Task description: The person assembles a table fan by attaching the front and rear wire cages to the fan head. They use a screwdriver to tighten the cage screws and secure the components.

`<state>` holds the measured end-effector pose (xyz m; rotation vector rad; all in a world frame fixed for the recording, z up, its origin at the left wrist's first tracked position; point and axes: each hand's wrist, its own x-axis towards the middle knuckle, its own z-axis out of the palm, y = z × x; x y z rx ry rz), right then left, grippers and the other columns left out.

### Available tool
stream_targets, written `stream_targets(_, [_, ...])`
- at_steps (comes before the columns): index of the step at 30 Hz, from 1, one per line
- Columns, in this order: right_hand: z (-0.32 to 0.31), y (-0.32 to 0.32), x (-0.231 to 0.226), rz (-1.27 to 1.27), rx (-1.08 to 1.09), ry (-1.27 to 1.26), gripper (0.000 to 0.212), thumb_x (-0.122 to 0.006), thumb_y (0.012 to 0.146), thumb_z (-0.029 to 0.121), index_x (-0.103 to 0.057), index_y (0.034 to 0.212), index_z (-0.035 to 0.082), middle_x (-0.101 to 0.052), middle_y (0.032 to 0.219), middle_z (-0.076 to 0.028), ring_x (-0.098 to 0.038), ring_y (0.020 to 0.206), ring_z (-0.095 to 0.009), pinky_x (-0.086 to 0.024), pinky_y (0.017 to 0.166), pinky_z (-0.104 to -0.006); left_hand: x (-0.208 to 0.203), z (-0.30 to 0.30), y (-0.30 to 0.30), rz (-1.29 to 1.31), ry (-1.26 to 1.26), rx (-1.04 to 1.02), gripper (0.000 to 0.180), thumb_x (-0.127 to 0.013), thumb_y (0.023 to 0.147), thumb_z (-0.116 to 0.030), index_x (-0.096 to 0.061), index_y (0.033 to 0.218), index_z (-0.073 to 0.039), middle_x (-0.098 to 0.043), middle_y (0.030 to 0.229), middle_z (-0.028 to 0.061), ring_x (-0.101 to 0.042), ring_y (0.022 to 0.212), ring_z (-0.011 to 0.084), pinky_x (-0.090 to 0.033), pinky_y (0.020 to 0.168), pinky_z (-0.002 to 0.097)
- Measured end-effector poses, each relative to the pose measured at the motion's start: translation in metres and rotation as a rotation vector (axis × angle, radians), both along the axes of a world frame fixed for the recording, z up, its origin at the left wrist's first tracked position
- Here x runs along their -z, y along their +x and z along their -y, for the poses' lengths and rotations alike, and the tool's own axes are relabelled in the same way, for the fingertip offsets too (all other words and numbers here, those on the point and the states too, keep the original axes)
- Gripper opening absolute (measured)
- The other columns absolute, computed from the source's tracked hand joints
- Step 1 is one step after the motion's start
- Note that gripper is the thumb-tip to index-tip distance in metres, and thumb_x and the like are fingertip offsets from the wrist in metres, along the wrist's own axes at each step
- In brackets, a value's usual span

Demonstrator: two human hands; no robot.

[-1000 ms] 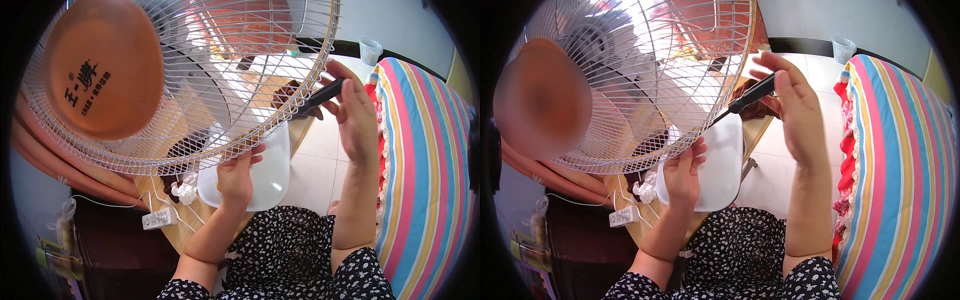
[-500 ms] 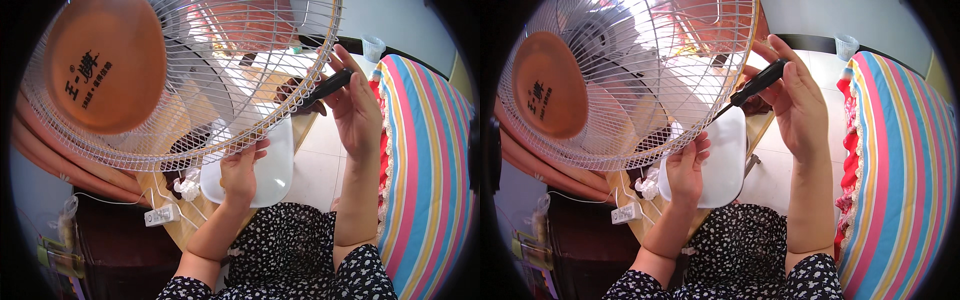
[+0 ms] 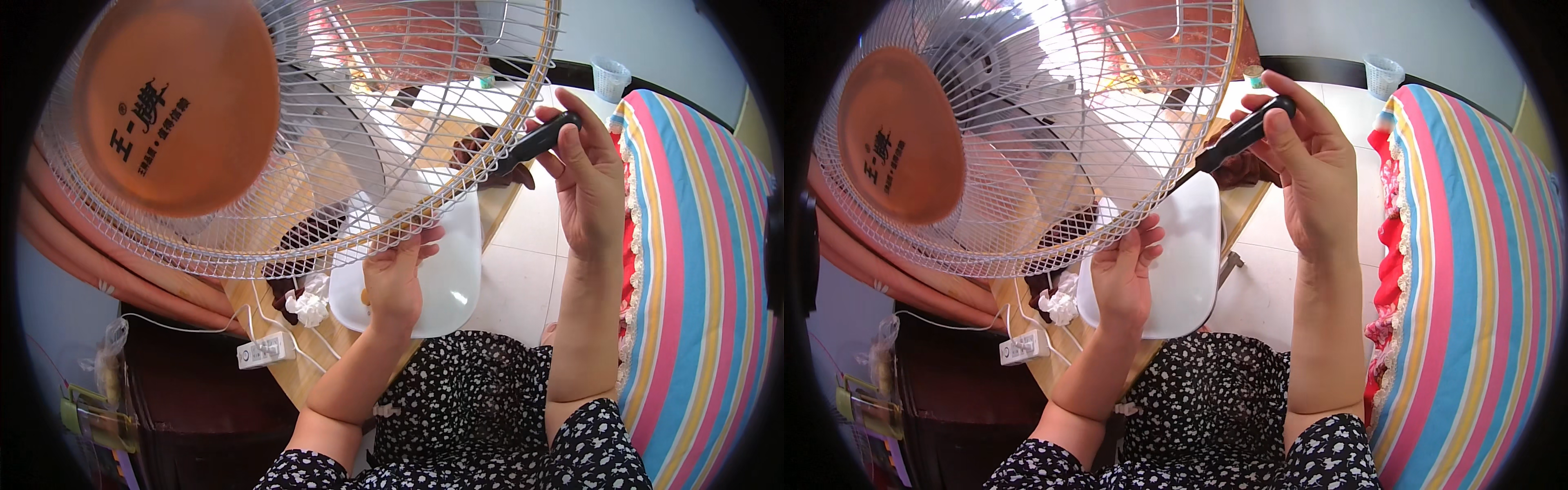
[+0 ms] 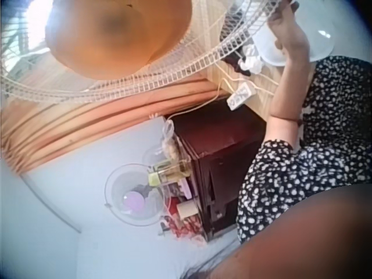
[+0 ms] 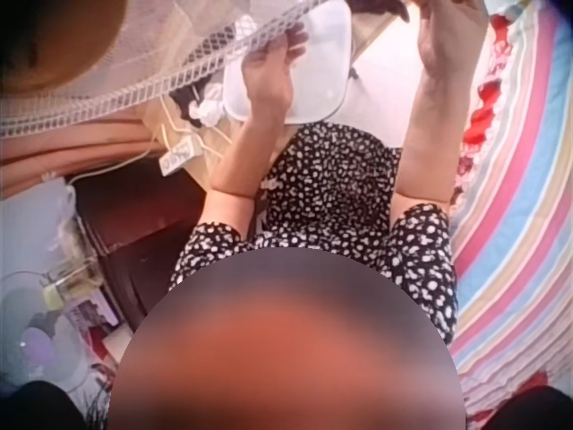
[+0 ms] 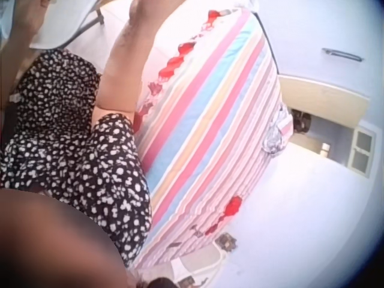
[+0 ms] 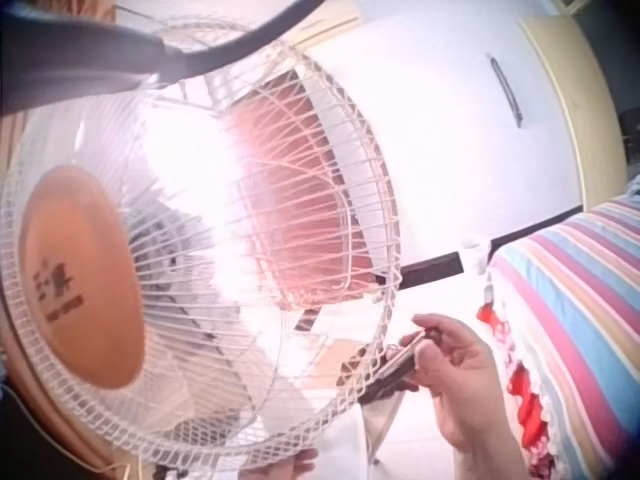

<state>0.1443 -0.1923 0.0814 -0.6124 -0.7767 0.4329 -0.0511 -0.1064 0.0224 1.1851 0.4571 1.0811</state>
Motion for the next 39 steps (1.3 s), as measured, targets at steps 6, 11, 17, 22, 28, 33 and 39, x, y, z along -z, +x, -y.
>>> stream_targets(6, [0.0,-0.012,-0.01,-0.122,0.038,-0.013,0.034,-0.057,0.089,0.015,-0.052,0.12,0.002,-0.062,0.102,-0.011,-0.062,0.094,-0.019,-0.051,0.082,-0.0268,0.0,0.0,0.001,-0.005,0.001,0.0,0.02,-0.053,0.09,-0.008,-0.06,0.107,-0.002,-0.064,0.103,0.0091,-0.063,0.092,0.0205,-0.049,0.074,0.0282])
stream_targets(11, [0.0,-0.006,-0.005,-0.064,0.002,0.041,0.033,-0.057,0.09,0.016,-0.052,0.119,0.002,-0.062,0.101,-0.01,-0.062,0.091,-0.017,-0.051,0.078,-0.0258,0.0,0.0,0.001,-0.005,0.019,0.008,0.02,-0.054,0.089,-0.008,-0.06,0.108,-0.003,-0.065,0.103,0.009,-0.063,0.092,0.0201,-0.049,0.074,0.0283])
stream_targets(17, [-0.012,-0.012,-0.003,-0.127,0.115,-0.075,0.034,-0.053,0.092,0.017,-0.049,0.122,0.004,-0.062,0.101,-0.009,-0.061,0.085,-0.013,-0.05,0.071,-0.0232,0.002,-0.002,-0.001,0.006,0.017,0.018,0.02,-0.055,0.089,-0.007,-0.06,0.107,-0.003,-0.065,0.103,0.0087,-0.063,0.092,0.0202,-0.049,0.073,0.0286])
stream_targets(22, [-0.006,-0.012,-0.006,-0.11,-0.065,0.042,0.041,-0.046,0.095,0.016,-0.037,0.134,0.005,-0.06,0.107,-0.011,-0.062,0.088,-0.016,-0.052,0.074,-0.0247,-0.002,0.0,0.0,-0.004,0.015,0.005,0.02,-0.053,0.091,-0.011,-0.06,0.107,-0.001,-0.064,0.103,0.0146,-0.063,0.087,0.0168,-0.052,0.072,0.0244])
stream_targets(28, [-0.016,-0.012,0.003,0.072,0.291,-0.175,0.033,-0.05,0.093,0.016,-0.046,0.124,0.005,-0.062,0.098,-0.006,-0.062,0.087,-0.012,-0.053,0.072,-0.0236,0.0,0.001,-0.001,0.02,0.029,0.013,0.02,-0.055,0.088,-0.007,-0.061,0.108,-0.003,-0.065,0.103,0.0084,-0.063,0.091,0.0204,-0.049,0.072,0.0289])
stream_targets(33, [-0.006,-0.01,-0.007,-0.179,-0.103,0.084,0.036,-0.048,0.094,0.019,-0.045,0.125,0.0,-0.057,0.112,-0.015,-0.059,0.1,-0.021,-0.051,0.08,-0.026,-0.002,0.001,0.0,-0.003,0.027,0.002,0.02,-0.055,0.089,-0.008,-0.061,0.107,-0.003,-0.065,0.103,0.0086,-0.063,0.09,0.0201,-0.048,0.072,0.0287])
stream_targets(39, [-0.009,-0.003,0.005,-0.099,0.188,-0.119,0.032,-0.062,0.087,0.013,-0.053,0.114,0.0,-0.06,0.085,-0.004,-0.062,0.077,-0.011,-0.053,0.07,-0.0222,0.0,0.001,0.0,0.019,0.033,0.003,0.02,-0.055,0.089,-0.008,-0.061,0.107,-0.003,-0.065,0.103,0.0093,-0.063,0.091,0.0208,-0.048,0.072,0.0289])
